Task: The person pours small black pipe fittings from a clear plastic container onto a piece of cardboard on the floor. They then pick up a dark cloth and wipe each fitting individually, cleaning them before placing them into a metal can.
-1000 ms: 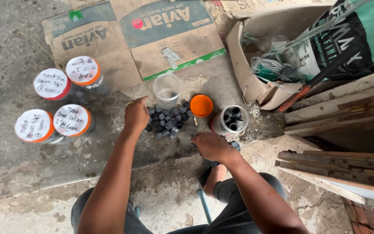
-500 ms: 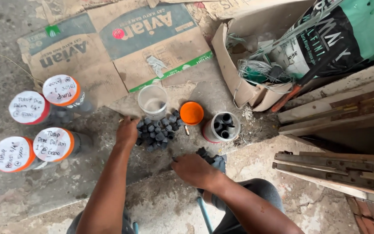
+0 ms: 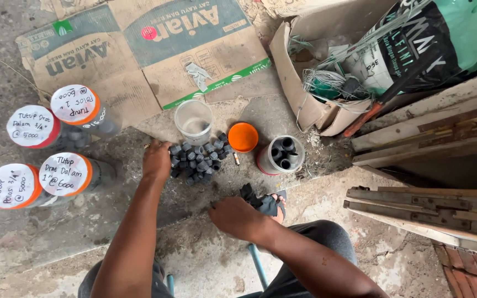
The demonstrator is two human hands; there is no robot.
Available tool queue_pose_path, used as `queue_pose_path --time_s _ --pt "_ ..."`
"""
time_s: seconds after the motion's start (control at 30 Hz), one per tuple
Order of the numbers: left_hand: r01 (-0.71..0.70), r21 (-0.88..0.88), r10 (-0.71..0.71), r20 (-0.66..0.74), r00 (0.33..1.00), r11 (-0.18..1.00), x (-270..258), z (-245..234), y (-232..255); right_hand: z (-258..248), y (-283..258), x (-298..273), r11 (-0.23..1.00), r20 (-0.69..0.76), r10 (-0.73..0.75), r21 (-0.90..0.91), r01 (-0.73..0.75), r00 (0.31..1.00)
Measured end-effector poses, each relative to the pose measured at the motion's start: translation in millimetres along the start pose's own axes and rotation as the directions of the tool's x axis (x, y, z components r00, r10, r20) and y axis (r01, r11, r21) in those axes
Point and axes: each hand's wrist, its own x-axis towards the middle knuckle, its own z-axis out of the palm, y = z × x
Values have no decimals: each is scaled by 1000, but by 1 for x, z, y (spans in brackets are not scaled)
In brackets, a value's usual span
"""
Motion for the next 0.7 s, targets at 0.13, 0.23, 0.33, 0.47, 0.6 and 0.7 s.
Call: queue_pose_path --time_s 0.13,0.23,0.33,0.47,0.6,0.7 --pt "44 73 -38 -87 995 996 -5 -14 5 -8 3 -5 1000 -39 -2 -27 1 999" --pt "75 -97 -92 -178 980 992 -19 -51 25 -10 14 0 988 -68 98 123 -89 993" --pt "-15 -483 -98 -209 973 875 -52 -108 65 12 38 16 981 -214 117 178 -79 970" --pt "-107 -923 -75 -144 987 371 -106 -180 118 -22 44 14 970 -505 233 185 -159 831" --pt "-159 -950 -55 -180 982 268 -162 -211 137 -62 40 10 764 -627 423 635 115 654" --pt "-231 -904 -42 -263 964 360 -167 -194 125 -54 41 26 532 -629 513 767 358 584"
